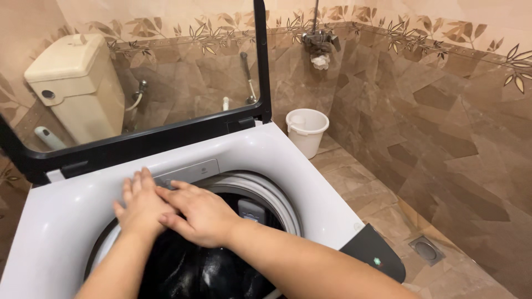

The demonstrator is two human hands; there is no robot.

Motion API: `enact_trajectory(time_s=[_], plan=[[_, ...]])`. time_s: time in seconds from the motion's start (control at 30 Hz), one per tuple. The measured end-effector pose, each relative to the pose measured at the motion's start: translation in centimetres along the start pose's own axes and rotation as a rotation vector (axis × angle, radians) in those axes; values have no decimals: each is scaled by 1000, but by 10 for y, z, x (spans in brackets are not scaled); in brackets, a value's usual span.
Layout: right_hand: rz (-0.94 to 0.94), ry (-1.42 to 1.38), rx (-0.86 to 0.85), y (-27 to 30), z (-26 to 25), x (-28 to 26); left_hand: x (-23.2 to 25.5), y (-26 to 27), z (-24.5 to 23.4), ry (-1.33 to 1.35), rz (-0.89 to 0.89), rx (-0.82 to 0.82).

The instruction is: The person places a bag of laundry detergent on the counter, then pours detergent into the dispenser of a top-loading washing machine. They close the lid, press buttons on the control panel to select a cycle, and start the machine.

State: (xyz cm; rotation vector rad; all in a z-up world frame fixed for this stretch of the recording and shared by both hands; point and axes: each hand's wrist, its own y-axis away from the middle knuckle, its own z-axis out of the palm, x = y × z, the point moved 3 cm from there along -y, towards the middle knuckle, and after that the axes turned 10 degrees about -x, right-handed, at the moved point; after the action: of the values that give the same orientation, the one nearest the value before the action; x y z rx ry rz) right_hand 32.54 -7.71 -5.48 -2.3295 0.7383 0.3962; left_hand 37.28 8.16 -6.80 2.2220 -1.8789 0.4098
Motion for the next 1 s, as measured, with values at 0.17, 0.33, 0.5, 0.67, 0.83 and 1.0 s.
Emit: enact_trajectory(time_s=[0.17,0.33,0.5,0.67,0.83,1.0], plan=[[611,389,-613,12,-13,20,-15,17,-36,-237,-56,31],[199,309,12,5,-20,5,-16,23,-55,-346,-93,24],[46,508,-370,-5,-7,-6,-8,19,-65,-327,-7,114],[280,731,-460,-25,-54,0,-5,12,-104,-373,63,227],[306,780,-340,-60,-116,-12,16,-3,-156,-498,105,299],[321,859,-222,-93,-167,-28,42,-17,-204,-621,130,439]])
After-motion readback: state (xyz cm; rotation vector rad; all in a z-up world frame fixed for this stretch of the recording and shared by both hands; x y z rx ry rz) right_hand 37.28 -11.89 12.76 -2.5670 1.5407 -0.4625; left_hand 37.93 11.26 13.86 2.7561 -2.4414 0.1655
